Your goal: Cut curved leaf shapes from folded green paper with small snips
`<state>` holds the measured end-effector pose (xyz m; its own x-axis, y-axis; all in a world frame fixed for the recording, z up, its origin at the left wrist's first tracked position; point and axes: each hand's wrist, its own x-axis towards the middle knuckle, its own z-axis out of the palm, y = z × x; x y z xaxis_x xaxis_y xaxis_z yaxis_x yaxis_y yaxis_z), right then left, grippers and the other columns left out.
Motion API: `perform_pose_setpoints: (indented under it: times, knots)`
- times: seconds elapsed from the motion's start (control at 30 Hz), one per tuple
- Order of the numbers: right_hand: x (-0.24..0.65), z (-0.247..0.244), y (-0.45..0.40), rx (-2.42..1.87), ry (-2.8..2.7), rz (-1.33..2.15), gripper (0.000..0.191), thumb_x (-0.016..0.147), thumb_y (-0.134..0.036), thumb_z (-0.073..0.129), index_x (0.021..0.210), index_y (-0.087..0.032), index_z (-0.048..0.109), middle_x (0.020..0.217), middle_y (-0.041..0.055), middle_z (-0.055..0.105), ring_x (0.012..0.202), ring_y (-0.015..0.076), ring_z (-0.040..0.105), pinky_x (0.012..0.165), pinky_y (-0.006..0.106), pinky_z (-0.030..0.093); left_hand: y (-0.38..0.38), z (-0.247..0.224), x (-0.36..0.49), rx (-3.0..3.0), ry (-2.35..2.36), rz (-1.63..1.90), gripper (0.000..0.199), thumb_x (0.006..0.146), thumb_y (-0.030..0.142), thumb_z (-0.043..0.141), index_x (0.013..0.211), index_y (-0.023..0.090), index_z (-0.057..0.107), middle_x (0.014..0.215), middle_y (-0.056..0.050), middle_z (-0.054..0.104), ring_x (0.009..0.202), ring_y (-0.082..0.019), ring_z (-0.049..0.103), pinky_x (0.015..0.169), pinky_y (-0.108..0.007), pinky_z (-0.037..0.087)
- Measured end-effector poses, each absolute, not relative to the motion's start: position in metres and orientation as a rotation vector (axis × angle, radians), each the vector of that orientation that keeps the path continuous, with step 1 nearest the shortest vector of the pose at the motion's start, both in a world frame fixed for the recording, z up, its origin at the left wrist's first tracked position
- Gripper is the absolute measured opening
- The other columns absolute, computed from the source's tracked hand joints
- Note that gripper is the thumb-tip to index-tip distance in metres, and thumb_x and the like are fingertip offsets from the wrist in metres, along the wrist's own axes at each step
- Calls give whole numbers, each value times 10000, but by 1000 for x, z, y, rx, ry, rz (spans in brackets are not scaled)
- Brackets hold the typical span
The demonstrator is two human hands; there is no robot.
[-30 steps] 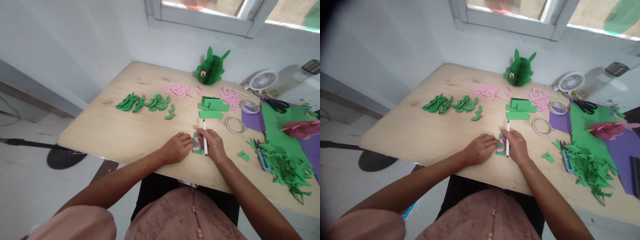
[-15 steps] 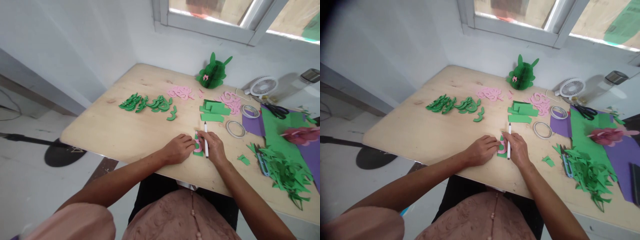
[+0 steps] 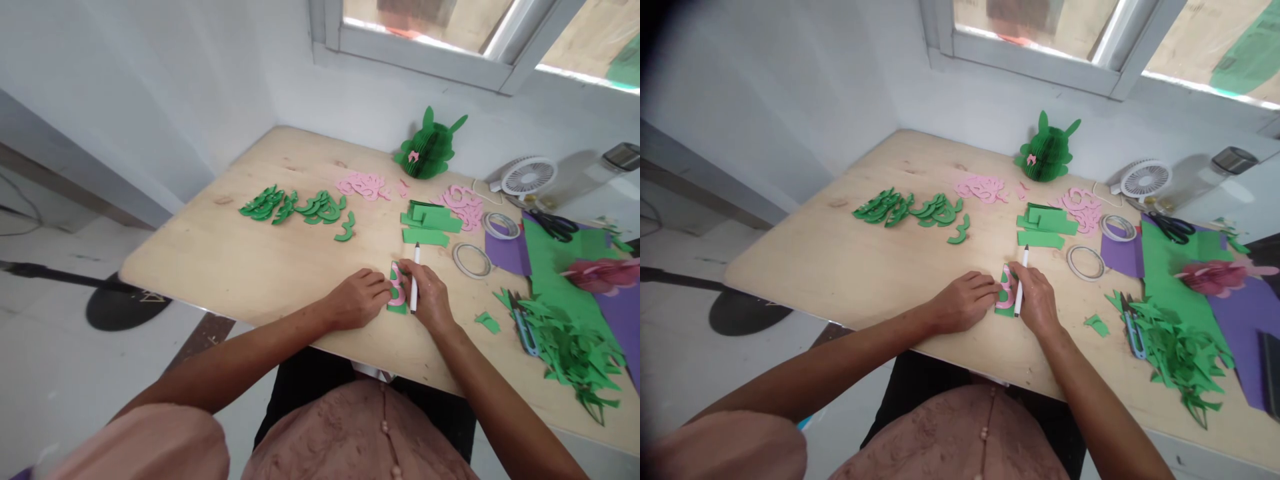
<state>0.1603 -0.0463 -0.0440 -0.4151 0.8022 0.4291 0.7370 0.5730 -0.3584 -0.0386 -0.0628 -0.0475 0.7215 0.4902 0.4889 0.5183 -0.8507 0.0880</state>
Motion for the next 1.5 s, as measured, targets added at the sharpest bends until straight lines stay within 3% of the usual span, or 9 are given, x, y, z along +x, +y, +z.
perform_pose_setpoints:
  times: [0.87,1.5]
  knots:
    - [159,-42,-46,-1222,-2240,204,307,897,-193,452,1194,-201,529,1001,93,675,921,233,605,779,358,502,-63,-47,-38,-2868,-845,-795,225,878,124,391,954,136,603,1042,-79,649,990,-193,533,882,-360,414]
    - [153,-40,-48,-1240,-2377,-14,314,880,-165,462,1178,-177,558,870,102,681,818,242,579,730,349,465,-63,-50,-38,-2880,-855,-804,220,864,119,404,950,132,607,1061,-84,652,1003,-193,535,886,-361,418]
